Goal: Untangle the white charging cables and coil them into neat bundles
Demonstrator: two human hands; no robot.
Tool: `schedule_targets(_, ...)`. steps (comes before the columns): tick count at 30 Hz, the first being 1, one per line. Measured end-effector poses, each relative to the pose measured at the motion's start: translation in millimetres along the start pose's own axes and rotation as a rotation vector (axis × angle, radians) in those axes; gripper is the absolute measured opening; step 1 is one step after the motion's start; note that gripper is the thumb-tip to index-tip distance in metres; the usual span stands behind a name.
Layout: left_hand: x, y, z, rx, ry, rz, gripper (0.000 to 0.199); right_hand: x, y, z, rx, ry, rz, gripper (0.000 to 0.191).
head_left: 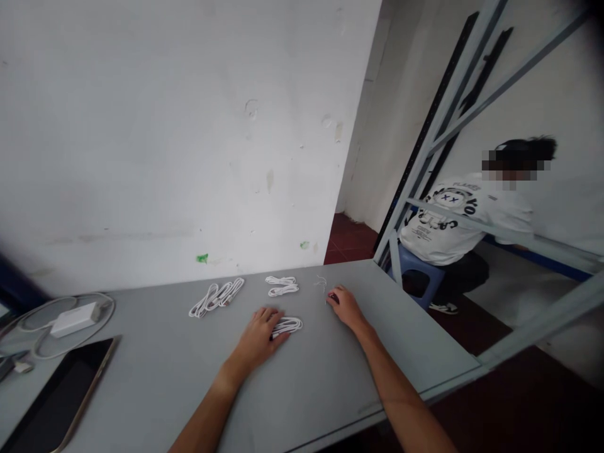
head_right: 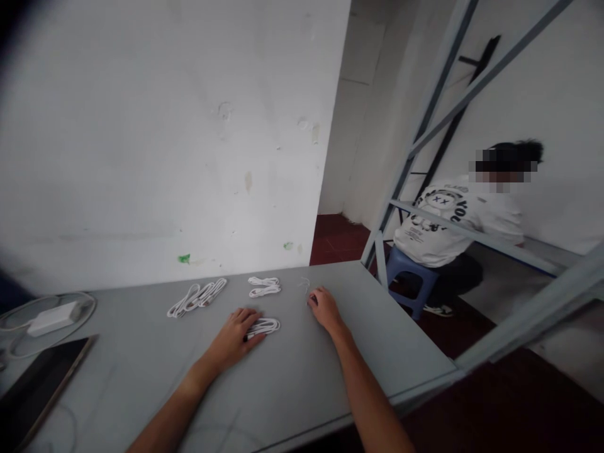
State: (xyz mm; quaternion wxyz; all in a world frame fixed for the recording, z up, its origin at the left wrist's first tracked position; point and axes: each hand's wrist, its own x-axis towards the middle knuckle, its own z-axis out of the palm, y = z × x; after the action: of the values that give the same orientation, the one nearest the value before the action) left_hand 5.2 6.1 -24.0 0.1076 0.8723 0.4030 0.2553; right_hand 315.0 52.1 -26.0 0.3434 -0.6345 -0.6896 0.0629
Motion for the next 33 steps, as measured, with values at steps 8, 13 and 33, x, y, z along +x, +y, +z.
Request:
schedule_targets(8, -1.1, 1.3, 1.9, 0.022, 0.027, -0.066, 0.040, 9.3, -12.8, 0.7, 0.107, 0.123, 0.035, 0.016)
schedule_targets(13, -1.5, 1.4, 4.8, 0.086, -0.031, -0.101, 0.035, 10.4, -18.6, -5.1, 0.281, 0.244, 0.107, 0.014)
schedule_targets(33, 3.4, 21.4, 7.2, 0.388, -0.188, -0.081, 0.023, -0.3, -62.7, -1.9, 1.237, 0.060, 0.466, 0.041)
